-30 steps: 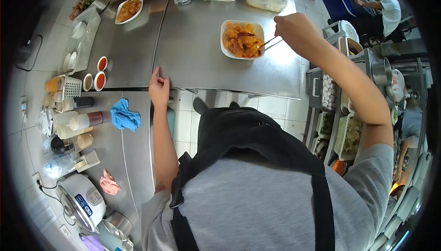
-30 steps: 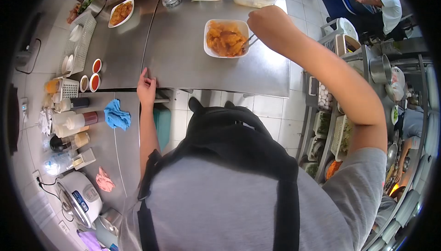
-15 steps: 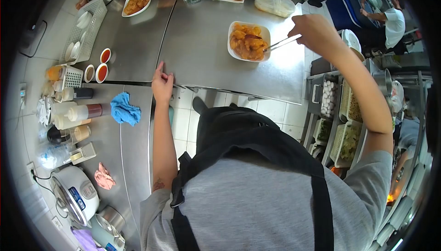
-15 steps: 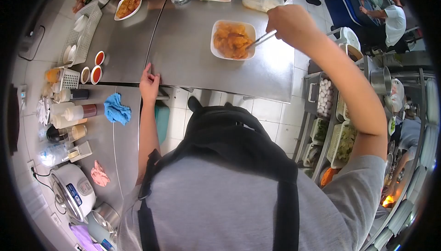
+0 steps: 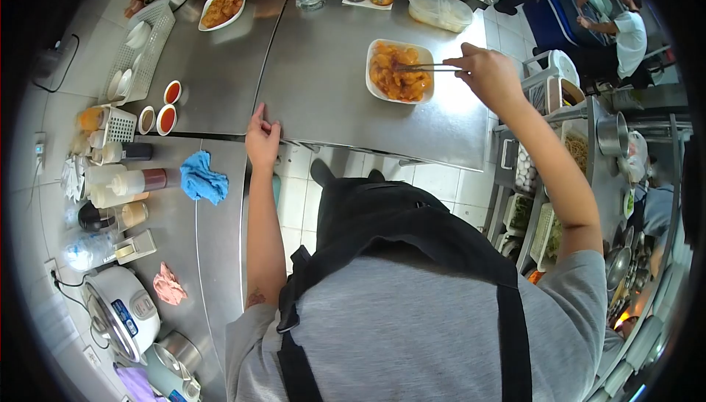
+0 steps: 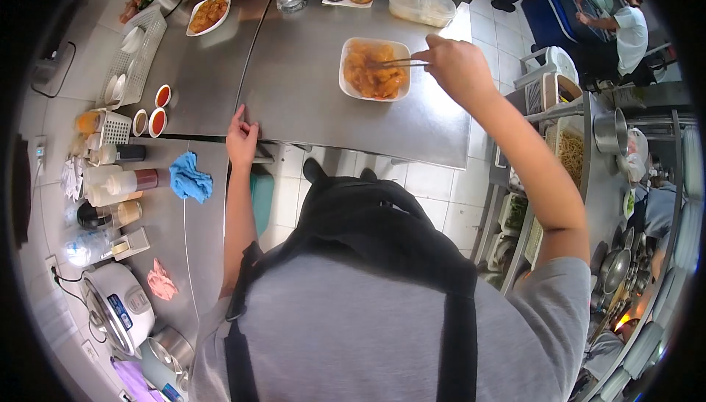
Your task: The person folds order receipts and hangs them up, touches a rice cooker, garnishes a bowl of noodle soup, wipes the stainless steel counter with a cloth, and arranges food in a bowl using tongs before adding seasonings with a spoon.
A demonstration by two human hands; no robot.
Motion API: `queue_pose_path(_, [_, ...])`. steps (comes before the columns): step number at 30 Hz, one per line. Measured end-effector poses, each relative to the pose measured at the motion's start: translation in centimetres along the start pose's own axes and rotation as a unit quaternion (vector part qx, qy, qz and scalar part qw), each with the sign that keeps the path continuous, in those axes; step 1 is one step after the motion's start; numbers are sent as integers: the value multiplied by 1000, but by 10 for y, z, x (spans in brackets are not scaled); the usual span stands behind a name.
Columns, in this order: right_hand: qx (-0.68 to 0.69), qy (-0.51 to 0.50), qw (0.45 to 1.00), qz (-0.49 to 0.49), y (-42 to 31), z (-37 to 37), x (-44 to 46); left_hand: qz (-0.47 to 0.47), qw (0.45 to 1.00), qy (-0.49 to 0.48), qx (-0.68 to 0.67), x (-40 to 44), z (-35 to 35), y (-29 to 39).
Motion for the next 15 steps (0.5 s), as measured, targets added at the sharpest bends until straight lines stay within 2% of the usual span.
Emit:
queue_pose_path(5, [14,-12,1000,22,-2,9,-3,0,1000,-11,-12,1,-1,0])
queue_pose_path(11, [46,-21,995,85,0,-29,-2,-18,1000,-13,-4,1,-1,2])
queue_pose_path(15, [47,-104,989,93,-2,-38,-9,-24,1000,-10,-16,1,0,-1])
Point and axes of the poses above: each hand's wrist, its own x-axis towards the middle knuckle, its own z-axis out of the palm, y = z × x, the point moved 4 cm from there along x, towards the middle knuckle, and after that the axes turned 3 degrees about y, right-handed, at the moved point
